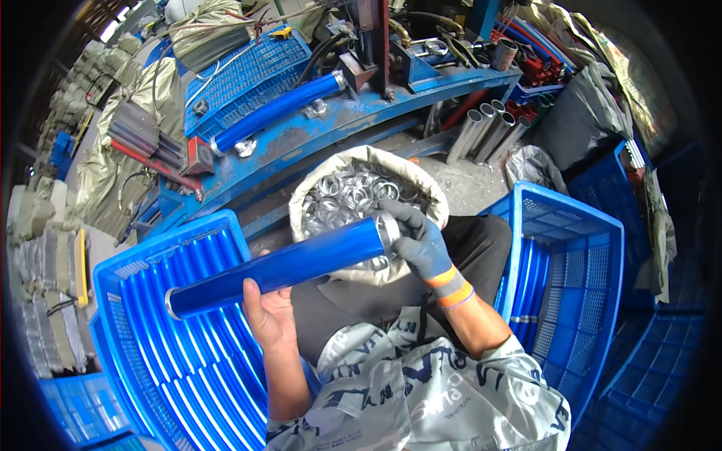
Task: The person fits metal rings onto the ends of blue cylindrical tubes by hand, then organizes the assembled tubes into plastic crates.
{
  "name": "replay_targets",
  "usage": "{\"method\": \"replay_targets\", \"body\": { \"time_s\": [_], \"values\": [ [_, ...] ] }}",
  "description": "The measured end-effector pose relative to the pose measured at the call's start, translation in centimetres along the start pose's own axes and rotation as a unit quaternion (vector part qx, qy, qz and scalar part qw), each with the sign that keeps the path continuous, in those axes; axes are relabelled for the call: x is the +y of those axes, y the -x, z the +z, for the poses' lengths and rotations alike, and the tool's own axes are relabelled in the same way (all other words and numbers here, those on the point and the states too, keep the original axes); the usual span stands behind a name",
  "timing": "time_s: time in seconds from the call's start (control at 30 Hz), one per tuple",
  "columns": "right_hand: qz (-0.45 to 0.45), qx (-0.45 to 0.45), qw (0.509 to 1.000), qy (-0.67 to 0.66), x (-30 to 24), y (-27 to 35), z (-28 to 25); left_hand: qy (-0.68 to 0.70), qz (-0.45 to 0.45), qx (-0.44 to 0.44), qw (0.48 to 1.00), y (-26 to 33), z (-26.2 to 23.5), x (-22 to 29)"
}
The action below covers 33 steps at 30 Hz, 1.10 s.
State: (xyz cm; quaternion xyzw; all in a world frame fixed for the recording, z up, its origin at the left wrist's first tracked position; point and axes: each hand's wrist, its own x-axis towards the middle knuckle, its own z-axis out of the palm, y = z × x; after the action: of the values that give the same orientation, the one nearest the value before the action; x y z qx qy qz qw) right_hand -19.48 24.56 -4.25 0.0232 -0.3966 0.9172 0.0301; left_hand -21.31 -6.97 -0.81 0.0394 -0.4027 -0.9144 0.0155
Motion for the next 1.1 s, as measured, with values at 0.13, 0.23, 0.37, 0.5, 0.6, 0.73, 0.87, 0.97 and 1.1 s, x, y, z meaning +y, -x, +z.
{"method": "replay_targets", "body": {
  "time_s": [0.13,0.23,0.37,0.5,0.6,0.73,0.87,0.97,1.1],
  "values": [
    [0.047,0.008,0.996,0.075,-0.5,0.1,0.8,-0.009,0.01,0.007,1.0,0.1,-0.9,0.1],
    [0.072,0.029,0.99,0.114,-0.6,-0.4,1.8,-0.025,0.026,0.007,0.999,0.0,-0.9,0.1],
    [0.105,0.031,0.977,0.184,-0.5,-1.7,1.6,-0.03,0.032,0.022,0.999,-1.2,-2.3,-0.8],
    [0.052,0.029,0.984,0.168,-0.3,-4.9,3.4,-0.024,0.028,0.023,0.999,-3.6,-3.5,-1.1],
    [0.072,-0.048,0.978,0.19,-0.2,-9.4,2.8,0.051,0.001,0.053,0.997,-5.7,-4.4,-0.3],
    [-0.01,-0.005,0.958,0.285,1.1,-21.1,0.6,0.064,0.011,0.085,0.994,-8.3,-5.1,0.5],
    [-0.282,-0.056,0.759,0.585,3.9,-33.8,3.5,0.063,0.03,0.085,0.994,-8.7,-5.8,2.5],
    [-0.353,-0.015,0.536,0.767,6.6,-41.0,7.1,0.077,0.038,0.104,0.991,-8.2,-6.6,5.4],
    [-0.228,0.05,0.39,0.891,6.1,-48.7,-1.1,0.089,0.01,0.088,0.992,-9.8,-6.2,3.4]
  ]
}}
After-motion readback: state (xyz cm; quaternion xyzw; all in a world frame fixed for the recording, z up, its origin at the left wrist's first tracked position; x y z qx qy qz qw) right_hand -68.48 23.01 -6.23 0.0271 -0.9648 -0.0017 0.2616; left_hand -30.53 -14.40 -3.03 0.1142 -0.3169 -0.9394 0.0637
